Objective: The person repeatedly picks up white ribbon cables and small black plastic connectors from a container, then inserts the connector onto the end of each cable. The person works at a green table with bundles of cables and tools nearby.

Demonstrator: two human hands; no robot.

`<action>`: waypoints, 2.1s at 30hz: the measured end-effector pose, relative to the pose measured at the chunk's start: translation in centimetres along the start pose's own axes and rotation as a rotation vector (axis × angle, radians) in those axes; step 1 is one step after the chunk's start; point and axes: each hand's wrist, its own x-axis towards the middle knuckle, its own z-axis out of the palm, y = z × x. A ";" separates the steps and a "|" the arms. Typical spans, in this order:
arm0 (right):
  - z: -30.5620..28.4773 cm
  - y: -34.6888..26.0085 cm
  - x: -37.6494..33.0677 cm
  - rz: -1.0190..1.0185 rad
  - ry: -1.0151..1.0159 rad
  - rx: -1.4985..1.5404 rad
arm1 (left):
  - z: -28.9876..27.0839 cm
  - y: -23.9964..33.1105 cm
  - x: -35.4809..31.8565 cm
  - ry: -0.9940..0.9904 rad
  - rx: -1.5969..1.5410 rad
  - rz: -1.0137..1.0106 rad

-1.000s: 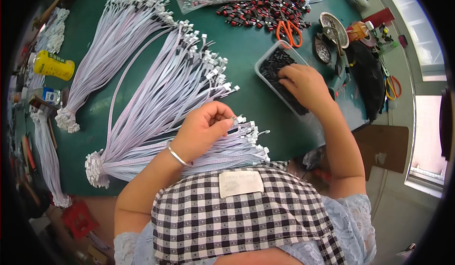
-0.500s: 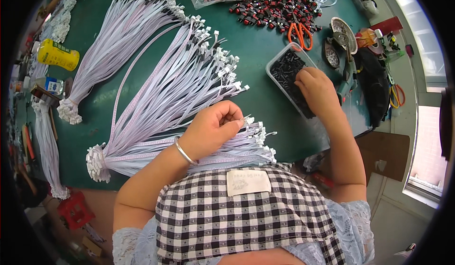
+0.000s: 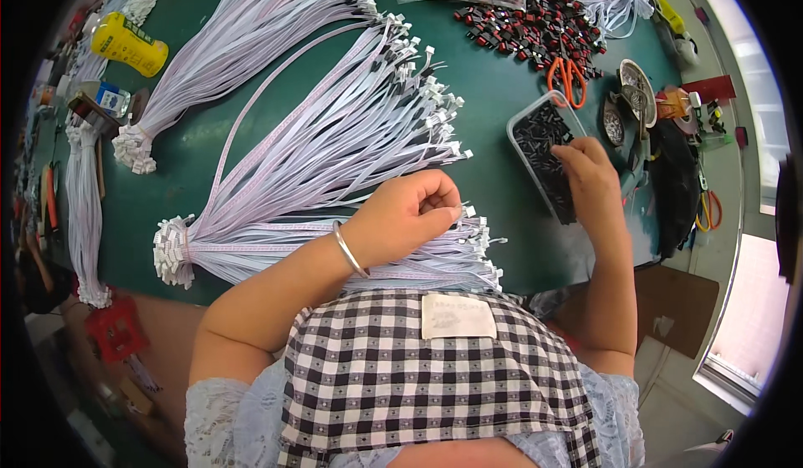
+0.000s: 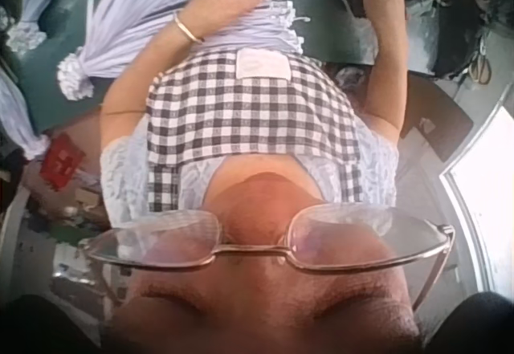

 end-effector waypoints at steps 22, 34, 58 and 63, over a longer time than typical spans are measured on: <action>-2.3 -3.7 -1.6 0.244 -0.195 0.679 | 0.6 0.2 -0.3 -0.033 -0.011 -0.050; 0.7 -7.6 -1.9 0.275 -0.259 1.031 | 0.5 0.2 -0.4 -0.064 -0.014 -0.022; 2.1 -8.3 -1.5 -0.140 -0.274 -0.092 | 0.5 0.0 -0.3 -0.059 0.028 -0.033; 2.6 -7.6 -1.6 -0.034 -0.235 0.227 | 0.6 0.1 -0.4 -0.067 -0.014 -0.038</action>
